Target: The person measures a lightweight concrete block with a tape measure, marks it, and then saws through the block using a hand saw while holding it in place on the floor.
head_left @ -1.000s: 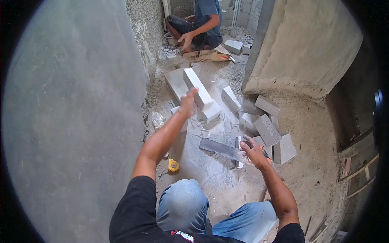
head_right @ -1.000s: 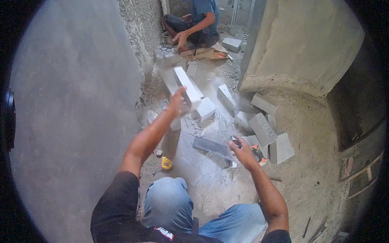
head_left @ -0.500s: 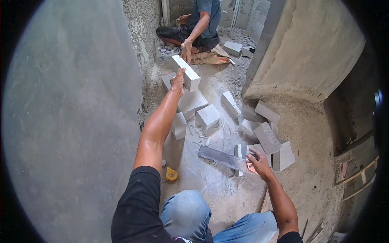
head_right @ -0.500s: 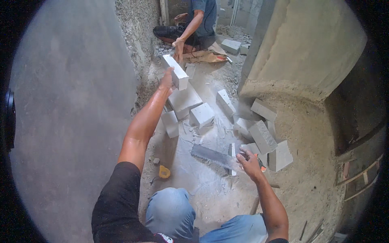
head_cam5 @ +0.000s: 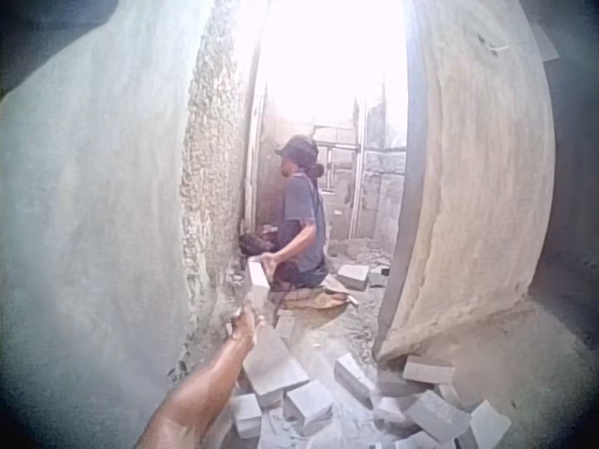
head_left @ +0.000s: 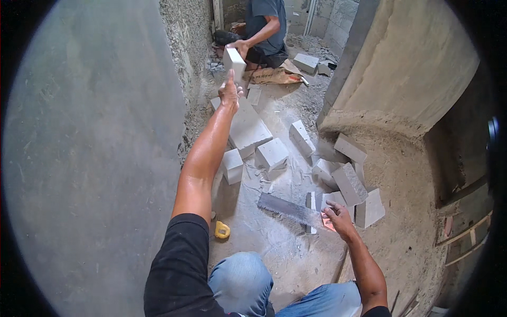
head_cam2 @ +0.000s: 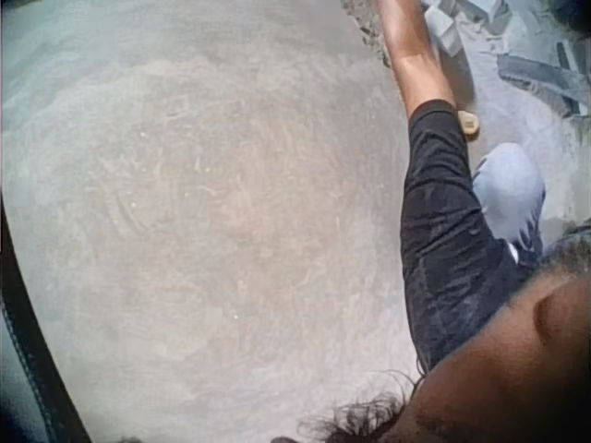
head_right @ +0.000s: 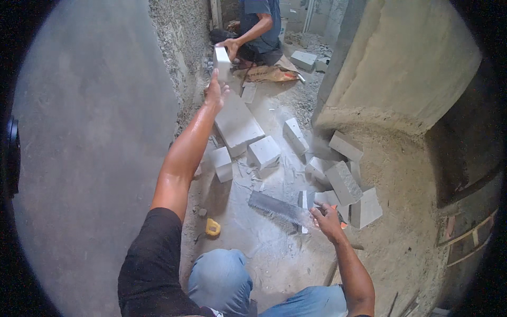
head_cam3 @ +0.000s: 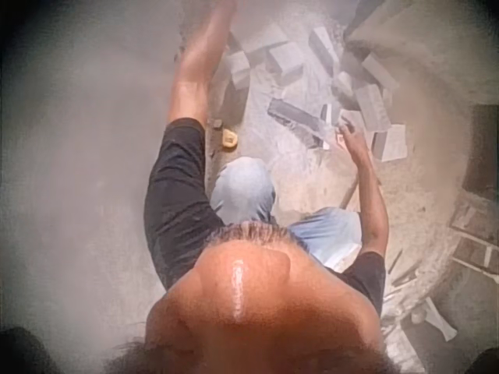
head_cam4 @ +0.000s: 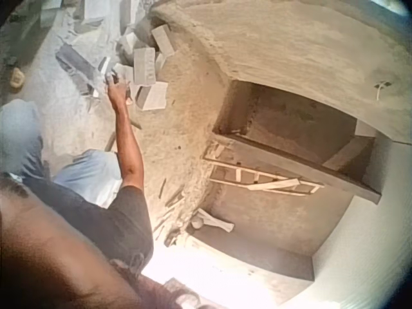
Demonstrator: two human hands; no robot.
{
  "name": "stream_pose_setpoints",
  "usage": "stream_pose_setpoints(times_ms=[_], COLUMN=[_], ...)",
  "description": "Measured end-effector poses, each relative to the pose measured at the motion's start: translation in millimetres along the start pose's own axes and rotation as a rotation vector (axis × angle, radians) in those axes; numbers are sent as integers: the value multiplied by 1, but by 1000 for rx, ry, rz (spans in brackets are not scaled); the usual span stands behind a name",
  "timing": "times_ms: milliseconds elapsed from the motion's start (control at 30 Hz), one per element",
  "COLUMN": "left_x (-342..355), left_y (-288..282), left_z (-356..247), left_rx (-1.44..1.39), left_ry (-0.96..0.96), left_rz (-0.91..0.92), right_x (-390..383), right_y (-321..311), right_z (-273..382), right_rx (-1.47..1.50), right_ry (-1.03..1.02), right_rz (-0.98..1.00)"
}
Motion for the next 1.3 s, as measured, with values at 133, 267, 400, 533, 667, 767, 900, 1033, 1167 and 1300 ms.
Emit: stream_pose_setpoints(times_ms=[133, 267, 400, 533, 667, 767, 900, 1033, 1167, 1300], left_x=[-11, -106, -162, -151, -115, -129, -144, -162, -166, -167], left_y=[-28, -14, -42, -91, -158, -148, -135, -128, -134, -138], left_z=[4, 44, 80, 132, 161, 168, 154, 149, 148, 153], left_rx=[314, 931, 1406, 1699, 1719, 1784, 1822, 1822, 1826, 1827], left_ry=[203, 370, 355, 202, 238, 275, 307, 305, 359, 402], left_rz=[35, 233, 382, 369, 340, 304, 305, 338, 342, 348], right_x=[8, -6, -14, -18, -28, -35, -37, -38, -39, -38], right_y=[20, 2, 3, -5, 6, -5, -13, -14, -8, -7], right_z=[0, 6, 15, 21, 42, 40, 35, 31, 35, 35], right_rx=[41, 29, 48, 61, 73, 69, 80, 47, 54, 28], right_ry=[-23, -19, -30, -90, -145, -142, -146, -137, -137, -139], right_rz=[49, 16, 34, 13, 52, 27, 7, -2, 8, 8])
Point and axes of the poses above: each hand's wrist, its own x-axis towards the middle knuckle, its own y-axis out of the palm, z = x × y, the point moved 9 cm from there along x, towards the middle knuckle, and after that the axes turned 4 degrees about x, right-handed, at the moved point
